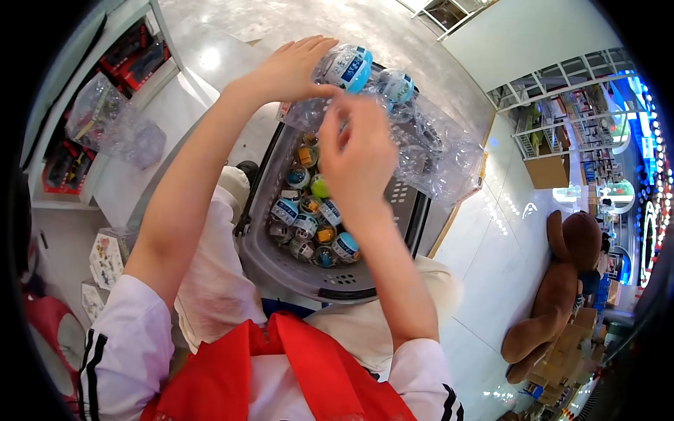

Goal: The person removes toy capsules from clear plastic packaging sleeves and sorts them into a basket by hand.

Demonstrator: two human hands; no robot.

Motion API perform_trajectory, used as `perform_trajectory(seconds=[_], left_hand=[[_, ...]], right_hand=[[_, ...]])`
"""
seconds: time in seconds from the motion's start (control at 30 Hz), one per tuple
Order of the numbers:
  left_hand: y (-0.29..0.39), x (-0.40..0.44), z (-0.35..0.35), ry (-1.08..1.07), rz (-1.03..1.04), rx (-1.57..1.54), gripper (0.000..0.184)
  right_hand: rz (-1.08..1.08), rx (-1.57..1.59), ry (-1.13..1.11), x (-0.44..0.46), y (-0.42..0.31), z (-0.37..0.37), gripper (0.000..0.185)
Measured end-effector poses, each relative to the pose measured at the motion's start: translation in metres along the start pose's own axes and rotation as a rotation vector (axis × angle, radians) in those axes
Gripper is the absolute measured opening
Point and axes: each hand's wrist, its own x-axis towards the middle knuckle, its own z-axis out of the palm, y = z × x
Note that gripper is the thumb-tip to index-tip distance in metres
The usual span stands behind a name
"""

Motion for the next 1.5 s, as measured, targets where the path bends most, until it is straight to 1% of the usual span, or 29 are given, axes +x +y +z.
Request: perform_trajectory(seconds=[0.03,0.1,0.17,0.2,0.27,0.3,0.4,0.43,0.53,0.57,0.67,0.73,0.83,0.93,1.03,1.13,1.17,1.2,1.23,1.3,1.33,1.37,1.4,1.43,1.47,1.5], left_hand=[[-0.002,-0.001,0.000,-0.008,0.004,-0.009,0.086],[-0.004,-0.001,0.000,-0.012,0.014,-0.018,0.087],[-0.006,-0.003,0.002,-0.005,0.025,-0.016,0.089],[-0.007,-0.004,0.004,-0.004,0.014,-0.007,0.086],[-0.009,-0.003,0.007,-0.004,-0.012,0.005,0.082],[-0.009,-0.002,0.005,-0.012,-0.014,-0.008,0.083],[-0.008,0.001,0.002,-0.047,-0.018,-0.025,0.087],[-0.006,0.001,0.000,-0.063,-0.018,-0.009,0.088],[-0.005,-0.004,0.001,-0.068,-0.023,0.012,0.093],[-0.005,-0.006,0.001,-0.066,-0.025,0.014,0.095],[-0.008,-0.009,0.003,-0.055,0.013,0.176,0.101],[-0.008,-0.008,-0.002,-0.057,-0.009,0.149,0.101],[-0.010,-0.007,-0.002,-0.066,-0.027,0.120,0.100],[-0.011,-0.007,-0.002,-0.060,-0.026,0.101,0.098],[-0.009,-0.007,-0.004,-0.073,-0.034,0.054,0.095],[-0.010,-0.006,-0.006,-0.073,-0.007,0.018,0.092],[-0.012,-0.006,-0.006,-0.070,0.005,0.011,0.092],[-0.013,-0.007,-0.005,-0.051,0.017,0.018,0.091],[-0.011,-0.007,-0.004,-0.034,0.023,0.026,0.091],[-0.014,-0.007,-0.002,-0.026,0.020,0.032,0.090],[-0.016,-0.004,-0.001,-0.032,0.017,0.026,0.090],[-0.016,-0.001,0.000,-0.035,0.019,0.017,0.090],[-0.015,-0.001,-0.002,-0.050,0.008,0.030,0.090],[-0.014,-0.001,-0.004,-0.063,-0.002,0.042,0.090],[-0.013,-0.001,-0.005,-0.075,-0.011,0.056,0.090],[-0.013,0.000,-0.003,-0.068,-0.002,0.046,0.090]], right_hand=[[-0.050,-0.118,0.102,0.024,0.004,0.001,0.023],[-0.056,-0.362,0.135,0.057,0.011,0.014,0.039],[0.128,-0.486,-0.160,0.073,0.012,0.033,0.051],[0.220,-0.543,-0.311,0.078,0.013,0.043,0.057],[0.253,-0.576,-0.348,0.080,0.025,0.060,0.068],[0.271,-0.595,-0.370,0.082,0.027,0.063,0.073],[0.321,-0.473,-0.468,0.091,0.042,0.051,0.083],[0.360,-0.350,-0.476,0.093,0.052,0.051,0.094],[0.373,-0.244,-0.592,0.100,0.054,0.043,0.099],[0.373,-0.260,-0.626,0.103,0.052,0.042,0.098],[0.354,-0.347,-0.709,0.108,0.043,0.039,0.098],[0.309,-0.459,-0.740,0.108,0.033,0.039,0.096],[0.337,-0.346,-0.777,0.111,0.042,0.035,0.093],[0.377,-0.207,-0.648,0.102,0.058,0.035,0.086],[0.583,0.325,-0.589,0.099,0.082,0.028,0.059],[0.592,0.773,-0.571,0.083,0.105,0.019,0.049],[0.636,0.924,-0.402,0.068,0.104,0.018,0.049],[0.553,0.976,-0.300,0.054,0.101,0.012,0.047],[0.471,1.027,-0.201,0.037,0.095,0.005,0.050],[0.324,0.781,-0.045,-0.006,0.054,-0.008,0.054],[0.164,0.699,-0.111,-0.031,0.054,-0.006,0.064],[-0.059,0.474,-0.230,-0.045,0.056,-0.001,0.073],[-0.068,0.311,-0.448,-0.051,0.039,-0.004,0.077],[-0.070,0.179,-0.599,-0.060,0.039,0.008,0.077],[-0.011,0.114,-0.699,-0.071,0.048,0.024,0.074],[0.038,0.094,-0.729,-0.087,0.066,0.041,0.072]])
